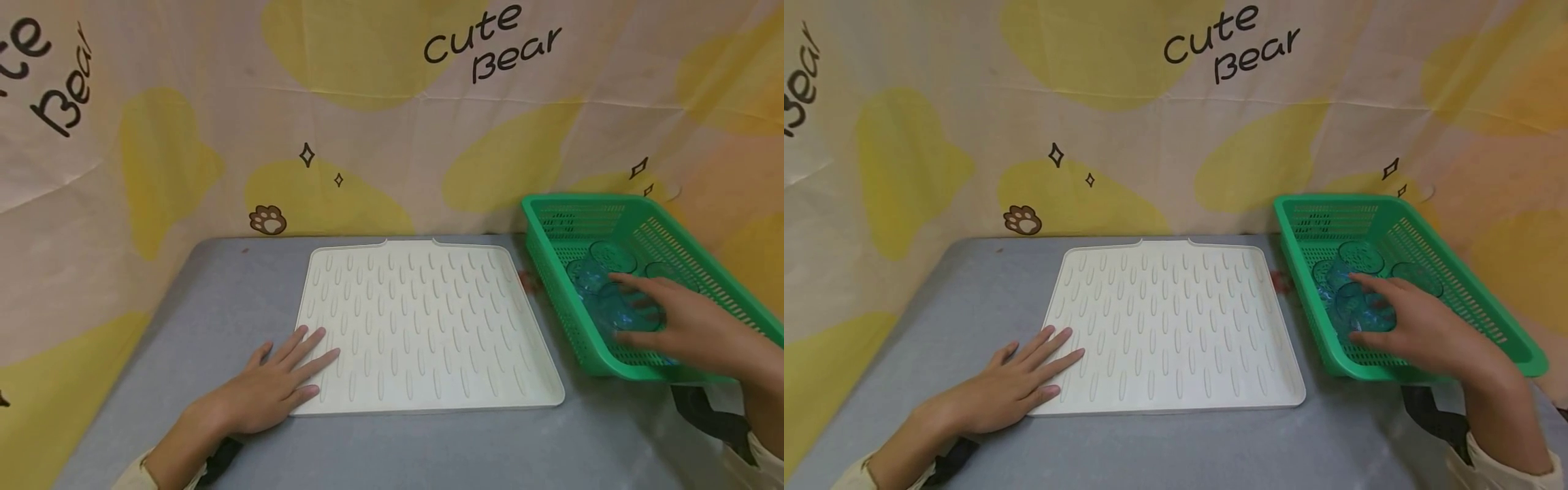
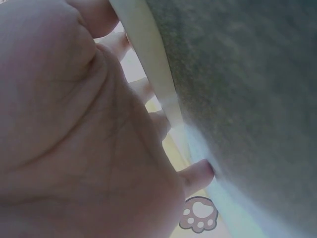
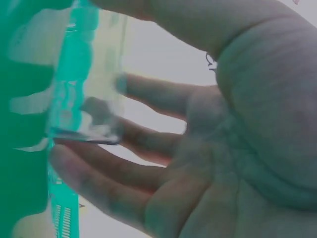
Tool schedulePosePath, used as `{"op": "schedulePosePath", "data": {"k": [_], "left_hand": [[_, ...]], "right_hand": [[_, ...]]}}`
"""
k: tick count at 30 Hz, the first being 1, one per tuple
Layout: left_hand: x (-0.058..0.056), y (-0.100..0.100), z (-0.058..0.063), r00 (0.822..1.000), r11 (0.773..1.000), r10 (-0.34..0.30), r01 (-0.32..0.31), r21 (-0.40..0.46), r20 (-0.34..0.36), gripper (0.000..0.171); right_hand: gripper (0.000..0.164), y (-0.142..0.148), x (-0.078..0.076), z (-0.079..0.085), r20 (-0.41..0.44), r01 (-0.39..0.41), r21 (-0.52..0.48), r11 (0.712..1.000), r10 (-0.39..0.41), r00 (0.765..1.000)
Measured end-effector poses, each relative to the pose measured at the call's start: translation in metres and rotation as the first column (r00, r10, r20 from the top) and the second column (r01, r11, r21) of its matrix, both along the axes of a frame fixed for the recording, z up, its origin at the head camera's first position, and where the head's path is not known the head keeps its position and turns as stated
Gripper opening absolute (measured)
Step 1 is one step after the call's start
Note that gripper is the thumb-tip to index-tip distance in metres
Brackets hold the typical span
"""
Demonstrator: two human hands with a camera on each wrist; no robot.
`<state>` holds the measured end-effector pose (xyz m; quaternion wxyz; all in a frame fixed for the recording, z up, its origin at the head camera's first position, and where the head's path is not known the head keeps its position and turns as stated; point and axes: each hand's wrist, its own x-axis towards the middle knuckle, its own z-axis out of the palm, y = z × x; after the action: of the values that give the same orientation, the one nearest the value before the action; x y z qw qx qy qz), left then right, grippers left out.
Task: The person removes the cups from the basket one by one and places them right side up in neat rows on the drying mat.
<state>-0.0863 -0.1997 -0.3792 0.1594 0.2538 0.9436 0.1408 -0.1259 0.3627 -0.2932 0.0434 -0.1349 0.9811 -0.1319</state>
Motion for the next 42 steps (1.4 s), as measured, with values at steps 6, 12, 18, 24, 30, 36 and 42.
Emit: {"op": "schedulePosePath", "data": {"k": [6,12,18,24,30,36,42], "left_hand": [[0.000,0.000,0.000,1.000,1.000,0.003,-0.003,-0.008,0.010,0.056],[0.000,0.001,0.000,1.000,1.000,0.007,-0.007,-0.003,0.005,0.056],[0.000,0.002,0.001,1.000,1.000,-0.006,0.006,-0.007,-0.022,0.056],[-0.002,0.002,-0.001,1.000,1.000,-0.009,0.009,-0.015,-0.003,0.056],[0.001,0.000,0.000,1.000,1.000,0.001,-0.001,-0.018,0.000,0.056],[0.002,0.001,0.003,1.000,1.000,-0.004,0.004,-0.012,0.004,0.055],[0.002,0.003,0.004,1.000,1.000,-0.005,0.005,-0.013,-0.002,0.055]], "right_hand": [[0.097,-0.001,-0.002,0.003,0.021,0.060,-0.069,0.996,-0.058,0.998],[0.095,-0.002,-0.002,0.004,0.009,0.087,-0.068,0.994,-0.086,0.996],[0.095,-0.006,-0.001,0.009,0.003,0.115,-0.068,0.991,-0.115,0.993],[0.095,-0.008,0.001,0.016,-0.036,0.147,-0.096,0.984,-0.151,0.988],[0.095,-0.024,0.002,0.033,-0.055,0.169,-0.125,0.978,-0.177,0.983],[0.089,-0.042,0.002,0.047,-0.074,0.174,-0.142,0.974,-0.185,0.980],[0.087,-0.071,-0.006,0.049,-0.051,0.099,-0.164,0.981,-0.109,0.993]]}}
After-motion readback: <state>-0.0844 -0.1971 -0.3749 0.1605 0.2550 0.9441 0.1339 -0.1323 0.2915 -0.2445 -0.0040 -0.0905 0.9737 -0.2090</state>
